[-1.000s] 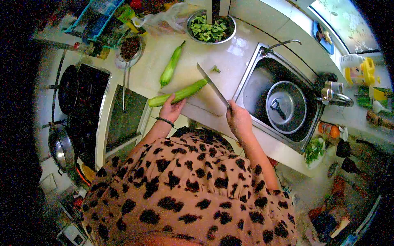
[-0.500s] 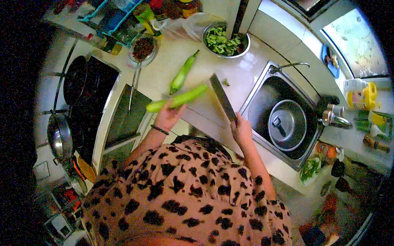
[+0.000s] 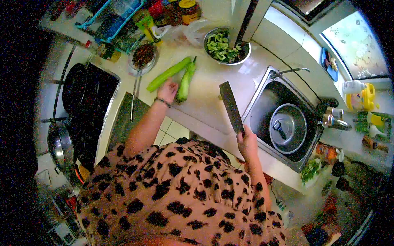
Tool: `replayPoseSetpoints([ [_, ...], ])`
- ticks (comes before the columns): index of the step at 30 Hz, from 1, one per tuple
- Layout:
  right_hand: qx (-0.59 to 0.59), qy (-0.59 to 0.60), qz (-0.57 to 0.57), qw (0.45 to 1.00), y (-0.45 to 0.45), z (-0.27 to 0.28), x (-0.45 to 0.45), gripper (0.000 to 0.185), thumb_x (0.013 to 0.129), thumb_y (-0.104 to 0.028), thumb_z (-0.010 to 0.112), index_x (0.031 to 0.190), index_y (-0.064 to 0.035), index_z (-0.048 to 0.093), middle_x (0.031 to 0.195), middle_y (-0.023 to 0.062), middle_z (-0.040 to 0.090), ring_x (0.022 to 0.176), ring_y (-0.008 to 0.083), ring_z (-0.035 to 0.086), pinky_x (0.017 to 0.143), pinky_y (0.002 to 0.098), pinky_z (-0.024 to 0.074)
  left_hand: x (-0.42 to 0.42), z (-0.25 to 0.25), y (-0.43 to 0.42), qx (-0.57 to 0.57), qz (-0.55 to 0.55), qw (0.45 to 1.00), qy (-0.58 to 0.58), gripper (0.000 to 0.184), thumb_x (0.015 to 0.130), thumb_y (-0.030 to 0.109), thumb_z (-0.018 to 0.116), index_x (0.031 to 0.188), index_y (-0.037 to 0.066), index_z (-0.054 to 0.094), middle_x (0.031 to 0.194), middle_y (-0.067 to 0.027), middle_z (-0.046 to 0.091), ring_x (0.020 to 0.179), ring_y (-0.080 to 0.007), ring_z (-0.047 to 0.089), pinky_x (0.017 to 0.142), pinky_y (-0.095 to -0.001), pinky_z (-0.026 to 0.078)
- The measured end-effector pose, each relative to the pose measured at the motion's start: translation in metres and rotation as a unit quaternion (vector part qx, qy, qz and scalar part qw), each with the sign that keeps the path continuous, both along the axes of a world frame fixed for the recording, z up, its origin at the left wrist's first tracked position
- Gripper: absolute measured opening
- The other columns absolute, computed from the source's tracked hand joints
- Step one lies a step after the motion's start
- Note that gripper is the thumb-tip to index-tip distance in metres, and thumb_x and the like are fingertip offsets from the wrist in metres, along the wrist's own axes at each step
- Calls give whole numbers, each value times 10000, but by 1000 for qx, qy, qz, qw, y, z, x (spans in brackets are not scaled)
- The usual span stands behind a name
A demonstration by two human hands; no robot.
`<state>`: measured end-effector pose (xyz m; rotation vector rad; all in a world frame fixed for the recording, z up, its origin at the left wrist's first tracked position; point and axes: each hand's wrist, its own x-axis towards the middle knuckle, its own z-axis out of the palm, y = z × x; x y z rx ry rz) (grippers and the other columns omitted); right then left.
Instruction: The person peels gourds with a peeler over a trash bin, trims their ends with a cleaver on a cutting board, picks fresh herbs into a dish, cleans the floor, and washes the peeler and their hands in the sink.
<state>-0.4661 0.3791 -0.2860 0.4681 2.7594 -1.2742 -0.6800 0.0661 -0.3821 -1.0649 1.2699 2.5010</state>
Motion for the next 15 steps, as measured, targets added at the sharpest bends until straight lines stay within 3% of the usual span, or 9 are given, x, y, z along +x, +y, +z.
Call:
replayPoseSetpoints([
  [1, 12, -18, 6, 1000, -1, 2, 0, 265, 802, -107, 538, 1050, -19, 563, 673, 259, 559, 620, 409, 570, 572, 409, 445, 8, 10, -3, -173, -236, 956, 20, 434, 786, 321, 657, 1068, 30, 502, 954, -126, 546, 841, -250, 552, 660, -297, 487],
  [2, 23, -38, 11, 999, -2, 2, 2, 278, 795, -103, 538, 1060, -24, 566, 677, 253, 563, 624, 410, 569, 578, 415, 447, 16, 17, 5, -173, -243, 954, 20, 434, 786, 321, 657, 1068, 30, 502, 954, -126, 546, 841, -250, 552, 660, -297, 487],
  [3, 40, -12, 25, 999, -1, -2, 2, 297, 784, -115, 541, 1068, -33, 569, 702, 247, 573, 658, 412, 573, 607, 432, 452, 25, 23, 18, -506, -291, 800, 140, 495, 758, 337, 665, 1093, 24, 479, 963, -141, 547, 816, -274, 561, 679, -333, 490],
  [4, 40, -16, 17, 999, -1, -3, 1, 297, 784, -115, 541, 1068, -33, 569, 702, 247, 573, 658, 412, 573, 607, 432, 452, 31, 34, 31, -760, -294, 525, 245, 557, 730, 353, 673, 1118, 17, 457, 973, -155, 548, 792, -297, 570, 697, -368, 494],
  [5, 49, -22, 39, 998, -2, -3, -2, 304, 780, -125, 542, 1070, -37, 570, 723, 245, 580, 680, 415, 575, 627, 445, 452, 29, 46, 42, -728, -299, 557, 266, 577, 715, 300, 660, 1152, 7, 422, 1002, -199, 537, 842, -361, 560, 771, -445, 468],
  [9, 59, -55, 54, 995, 3, -3, -15, 312, 788, -166, 552, 1075, -49, 572, 801, 249, 601, 746, 412, 583, 684, 464, 460, 12, 53, 57, -642, -407, 634, 142, 520, 732, 253, 623, 1147, 7, 427, 1021, -238, 519, 965, -378, 519, 834, -448, 443],
  [12, 87, -21, 36, 995, 7, -16, -14, 301, 807, -172, 556, 1083, -53, 558, 795, 238, 609, 750, 398, 595, 685, 454, 469, 29, 50, 44, -631, -482, 583, 169, 514, 746, 212, 585, 1179, -1, 411, 1030, -250, 513, 981, -388, 512, 846, -453, 437],
  [14, 18, 13, 15, 1000, 8, -5, -14, 287, 813, -148, 549, 1083, -50, 547, 775, 223, 615, 725, 395, 599, 666, 447, 474, 56, 35, 38, -605, -504, 518, 334, 548, 751, 187, 574, 1241, 24, 390, 1056, -222, 507, 946, -373, 533, 797, -443, 463],
  [15, 18, 38, 6, 999, 7, -6, -12, 278, 811, -123, 542, 1084, -74, 551, 725, 202, 615, 670, 393, 594, 627, 446, 472, 68, 49, 43, -592, -566, 501, 279, 583, 751, 159, 572, 1291, 68, 371, 1064, -195, 493, 935, -366, 534, 785, -438, 464],
])
